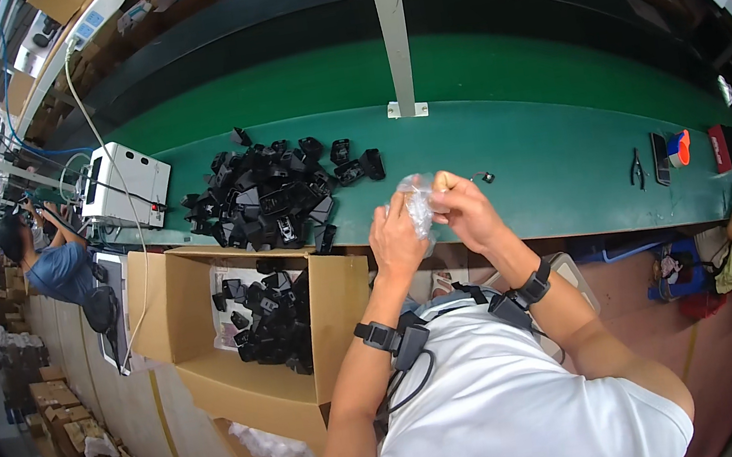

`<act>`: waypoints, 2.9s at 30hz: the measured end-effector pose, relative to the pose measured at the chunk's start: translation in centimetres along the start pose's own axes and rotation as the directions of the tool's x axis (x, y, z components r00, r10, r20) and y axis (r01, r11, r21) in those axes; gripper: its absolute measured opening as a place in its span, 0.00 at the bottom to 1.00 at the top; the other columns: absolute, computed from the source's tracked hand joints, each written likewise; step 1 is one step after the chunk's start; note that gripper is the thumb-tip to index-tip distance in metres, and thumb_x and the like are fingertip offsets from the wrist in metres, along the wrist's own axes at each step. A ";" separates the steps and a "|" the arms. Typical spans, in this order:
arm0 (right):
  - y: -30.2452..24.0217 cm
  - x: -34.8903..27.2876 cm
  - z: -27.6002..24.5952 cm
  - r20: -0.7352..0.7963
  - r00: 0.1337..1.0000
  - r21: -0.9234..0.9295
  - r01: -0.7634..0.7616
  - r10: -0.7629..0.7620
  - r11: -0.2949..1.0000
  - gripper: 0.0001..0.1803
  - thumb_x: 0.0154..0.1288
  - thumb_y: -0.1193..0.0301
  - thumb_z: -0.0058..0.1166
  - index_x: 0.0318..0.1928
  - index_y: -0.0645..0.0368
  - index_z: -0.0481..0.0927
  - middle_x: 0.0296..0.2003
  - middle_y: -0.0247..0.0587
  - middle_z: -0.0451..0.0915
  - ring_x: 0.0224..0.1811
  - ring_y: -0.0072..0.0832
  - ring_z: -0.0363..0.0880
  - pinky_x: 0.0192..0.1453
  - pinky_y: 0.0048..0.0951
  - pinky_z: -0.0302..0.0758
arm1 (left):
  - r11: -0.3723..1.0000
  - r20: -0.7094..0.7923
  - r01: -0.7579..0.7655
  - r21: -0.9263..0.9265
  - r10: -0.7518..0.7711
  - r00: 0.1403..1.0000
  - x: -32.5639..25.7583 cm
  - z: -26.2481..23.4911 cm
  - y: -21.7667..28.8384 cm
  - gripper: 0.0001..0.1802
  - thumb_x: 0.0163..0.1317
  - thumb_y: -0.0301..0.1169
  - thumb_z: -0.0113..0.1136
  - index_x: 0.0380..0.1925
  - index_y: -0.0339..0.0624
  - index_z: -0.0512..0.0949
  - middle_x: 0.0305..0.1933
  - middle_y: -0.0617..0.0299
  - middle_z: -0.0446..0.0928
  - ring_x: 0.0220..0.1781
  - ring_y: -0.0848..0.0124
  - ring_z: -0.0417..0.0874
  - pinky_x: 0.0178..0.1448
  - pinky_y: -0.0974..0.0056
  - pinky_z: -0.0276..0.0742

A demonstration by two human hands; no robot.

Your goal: The person unpacks small black electronic components from a cardboard box, places them on a green workbench, and then repacks them into individual plastic bags. The person handles the components one at a time, arranging them in the box and on the table.

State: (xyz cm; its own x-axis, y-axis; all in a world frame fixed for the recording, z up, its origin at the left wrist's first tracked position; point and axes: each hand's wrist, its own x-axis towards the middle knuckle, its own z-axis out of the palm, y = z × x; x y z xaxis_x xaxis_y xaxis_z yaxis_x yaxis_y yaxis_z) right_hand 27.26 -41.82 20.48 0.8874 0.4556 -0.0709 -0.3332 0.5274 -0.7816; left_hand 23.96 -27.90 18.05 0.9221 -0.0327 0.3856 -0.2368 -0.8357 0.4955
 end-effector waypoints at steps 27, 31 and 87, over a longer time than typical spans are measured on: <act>0.0 0.2 2.2 0.163 0.856 -0.910 0.323 -0.491 0.261 0.10 0.43 0.82 0.53 0.24 0.62 0.64 0.19 0.42 0.64 0.18 0.31 0.62 0.23 0.30 0.60 | -0.321 0.455 0.400 -0.859 -0.117 0.883 0.7 -2.2 -1.0 0.26 0.57 0.21 0.55 0.57 0.34 0.64 0.52 0.58 0.72 0.54 0.70 0.75 0.60 0.63 0.70; -0.5 1.1 1.4 0.086 0.905 -0.926 0.227 -0.417 0.301 0.09 0.43 0.82 0.51 0.24 0.62 0.64 0.19 0.45 0.63 0.18 0.38 0.59 0.23 0.34 0.58 | -0.053 0.299 0.294 -0.954 -0.215 0.930 0.2 -2.2 0.7 0.21 0.63 0.26 0.58 0.54 0.32 0.66 0.51 0.58 0.73 0.51 0.75 0.74 0.55 0.66 0.71; -1.9 3.4 1.9 0.179 0.833 -0.904 0.349 -0.523 0.246 0.16 0.46 0.78 0.59 0.18 0.61 0.61 0.17 0.39 0.61 0.20 0.34 0.62 0.26 0.34 0.60 | 0.932 -0.112 0.303 -0.198 -0.328 0.938 2.9 -2.2 -0.4 0.13 0.53 0.33 0.66 0.34 0.39 0.77 0.28 0.51 0.82 0.31 0.51 0.84 0.32 0.53 0.77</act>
State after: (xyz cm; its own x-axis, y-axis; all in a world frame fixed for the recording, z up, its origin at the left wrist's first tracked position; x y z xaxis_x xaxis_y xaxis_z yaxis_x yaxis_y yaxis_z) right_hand 30.29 -39.91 22.94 0.8567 0.2321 0.4606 0.5156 -0.3599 -0.7776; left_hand 25.99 -26.45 20.70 0.9083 0.3052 0.2860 -0.0020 -0.6806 0.7327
